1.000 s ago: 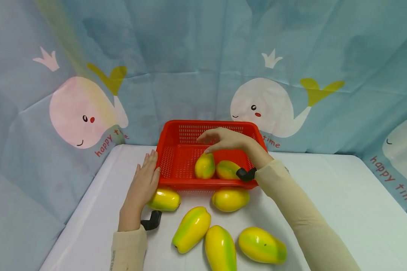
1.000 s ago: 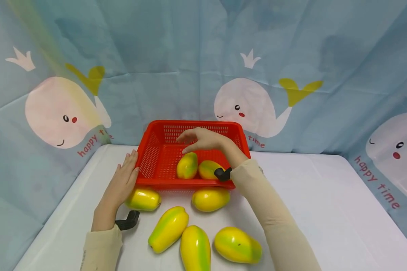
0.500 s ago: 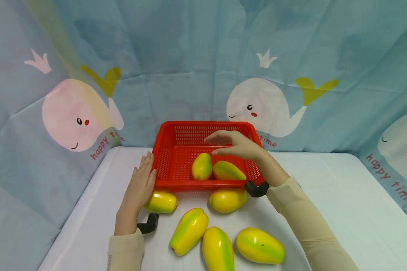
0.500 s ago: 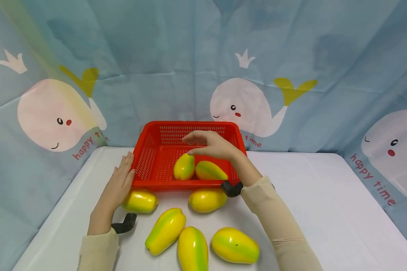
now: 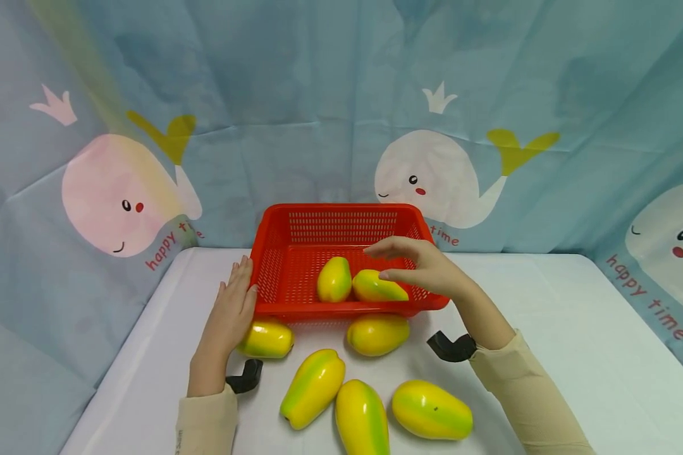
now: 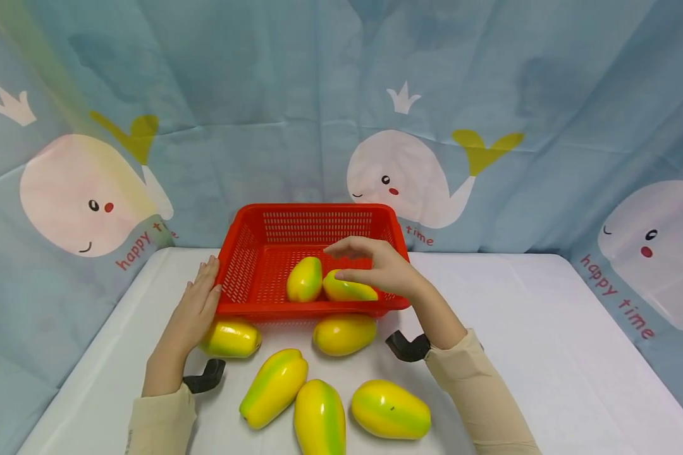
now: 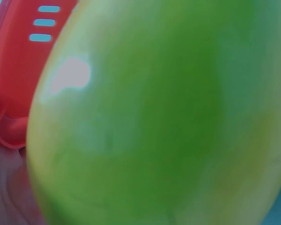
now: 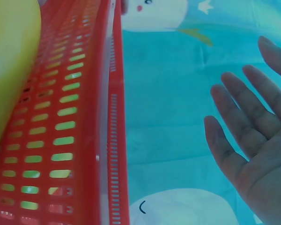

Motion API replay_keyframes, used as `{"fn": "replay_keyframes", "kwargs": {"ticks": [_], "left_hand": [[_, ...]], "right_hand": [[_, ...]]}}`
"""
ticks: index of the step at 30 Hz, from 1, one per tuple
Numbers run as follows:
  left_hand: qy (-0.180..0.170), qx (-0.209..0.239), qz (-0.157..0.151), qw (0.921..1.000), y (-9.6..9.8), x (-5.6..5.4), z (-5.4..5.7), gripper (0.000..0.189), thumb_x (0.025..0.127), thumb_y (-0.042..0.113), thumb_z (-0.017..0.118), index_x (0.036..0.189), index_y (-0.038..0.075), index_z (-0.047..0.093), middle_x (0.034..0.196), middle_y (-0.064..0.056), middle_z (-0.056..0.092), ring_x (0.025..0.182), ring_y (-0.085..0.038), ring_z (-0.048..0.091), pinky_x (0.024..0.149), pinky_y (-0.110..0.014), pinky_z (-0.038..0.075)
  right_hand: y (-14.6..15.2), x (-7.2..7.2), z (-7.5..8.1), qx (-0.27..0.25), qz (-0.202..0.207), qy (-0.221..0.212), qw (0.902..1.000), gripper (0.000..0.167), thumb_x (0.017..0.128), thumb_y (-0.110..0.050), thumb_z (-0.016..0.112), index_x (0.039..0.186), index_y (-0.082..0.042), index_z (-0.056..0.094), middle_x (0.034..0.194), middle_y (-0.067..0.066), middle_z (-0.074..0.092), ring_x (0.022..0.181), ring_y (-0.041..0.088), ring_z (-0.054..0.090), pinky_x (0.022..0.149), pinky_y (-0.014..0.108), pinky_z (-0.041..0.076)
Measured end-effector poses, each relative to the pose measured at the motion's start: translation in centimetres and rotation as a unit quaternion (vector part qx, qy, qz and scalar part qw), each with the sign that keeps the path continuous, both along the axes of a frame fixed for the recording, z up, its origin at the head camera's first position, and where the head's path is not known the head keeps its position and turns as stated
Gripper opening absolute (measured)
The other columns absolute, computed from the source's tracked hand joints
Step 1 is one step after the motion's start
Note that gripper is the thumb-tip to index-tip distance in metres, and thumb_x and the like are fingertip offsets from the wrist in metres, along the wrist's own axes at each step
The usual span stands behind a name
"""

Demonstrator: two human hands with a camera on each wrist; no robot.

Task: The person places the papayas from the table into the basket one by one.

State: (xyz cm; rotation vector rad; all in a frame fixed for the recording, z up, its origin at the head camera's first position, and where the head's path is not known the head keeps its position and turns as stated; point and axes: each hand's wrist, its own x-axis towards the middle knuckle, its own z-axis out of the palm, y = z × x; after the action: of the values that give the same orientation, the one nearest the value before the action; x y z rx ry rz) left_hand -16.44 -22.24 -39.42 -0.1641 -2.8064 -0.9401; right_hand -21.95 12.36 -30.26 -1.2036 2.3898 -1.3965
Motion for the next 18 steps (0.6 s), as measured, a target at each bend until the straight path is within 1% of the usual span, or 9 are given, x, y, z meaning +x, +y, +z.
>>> {"fn": "replay_keyframes", "kwargs": {"ticks": [2,5,9,14,18], "left_hand": [[0.002,0.001,-0.001,1.0000,0.0,0.0,0.0,0.056,0.102,0.023,0.033,0.150,0.001,0.015,0.156,-0.015,0.012,0.143,-0.032,0.008,0.111,-0.059,0.007],[0.001,0.004,0.000,1.0000,0.0,0.0,0.0,0.056,0.101,0.023,0.033,0.150,0.002,0.015,0.156,-0.014,0.012,0.143,-0.032,0.008,0.111,-0.058,0.007],[-0.001,0.003,0.005,1.0000,0.0,-0.1,-0.1,0.056,0.102,0.025,0.033,0.151,0.004,0.014,0.157,-0.013,0.012,0.143,-0.031,0.008,0.112,-0.057,0.006],[-0.007,0.002,0.008,0.9999,0.0,-0.1,-0.2,0.057,0.102,0.026,0.033,0.151,0.006,0.013,0.157,-0.012,0.011,0.144,-0.030,0.007,0.112,-0.057,0.006],[-0.010,0.003,0.009,0.9999,0.0,0.0,-0.1,0.057,0.102,0.026,0.033,0.151,0.006,0.013,0.157,-0.011,0.010,0.144,-0.030,0.006,0.112,-0.057,0.006]], "right_hand": [[0.3,0.5,-0.2,-0.010,0.006,0.004,0.9999,0.035,0.086,-0.007,0.067,0.120,-0.008,0.060,0.119,0.002,0.063,0.104,0.017,0.059,0.086,0.035,0.052],[0.7,1.4,-0.5,-0.020,0.012,-0.003,0.9997,0.035,0.086,-0.005,0.067,0.120,-0.006,0.060,0.119,0.001,0.063,0.105,0.018,0.058,0.086,0.035,0.052],[1.2,2.4,-1.0,-0.023,0.022,-0.002,0.9995,0.035,0.086,-0.004,0.066,0.120,-0.004,0.059,0.118,0.001,0.062,0.106,0.019,0.057,0.088,0.034,0.050],[1.9,3.4,-1.7,-0.027,0.031,0.016,0.9990,0.035,0.085,0.000,0.065,0.119,-0.002,0.059,0.118,0.003,0.062,0.106,0.019,0.055,0.091,0.036,0.048],[2.3,4.1,-2.0,-0.035,0.034,0.030,0.9983,0.035,0.085,0.002,0.065,0.119,-0.002,0.059,0.119,0.007,0.062,0.106,0.020,0.056,0.091,0.035,0.047]]}}
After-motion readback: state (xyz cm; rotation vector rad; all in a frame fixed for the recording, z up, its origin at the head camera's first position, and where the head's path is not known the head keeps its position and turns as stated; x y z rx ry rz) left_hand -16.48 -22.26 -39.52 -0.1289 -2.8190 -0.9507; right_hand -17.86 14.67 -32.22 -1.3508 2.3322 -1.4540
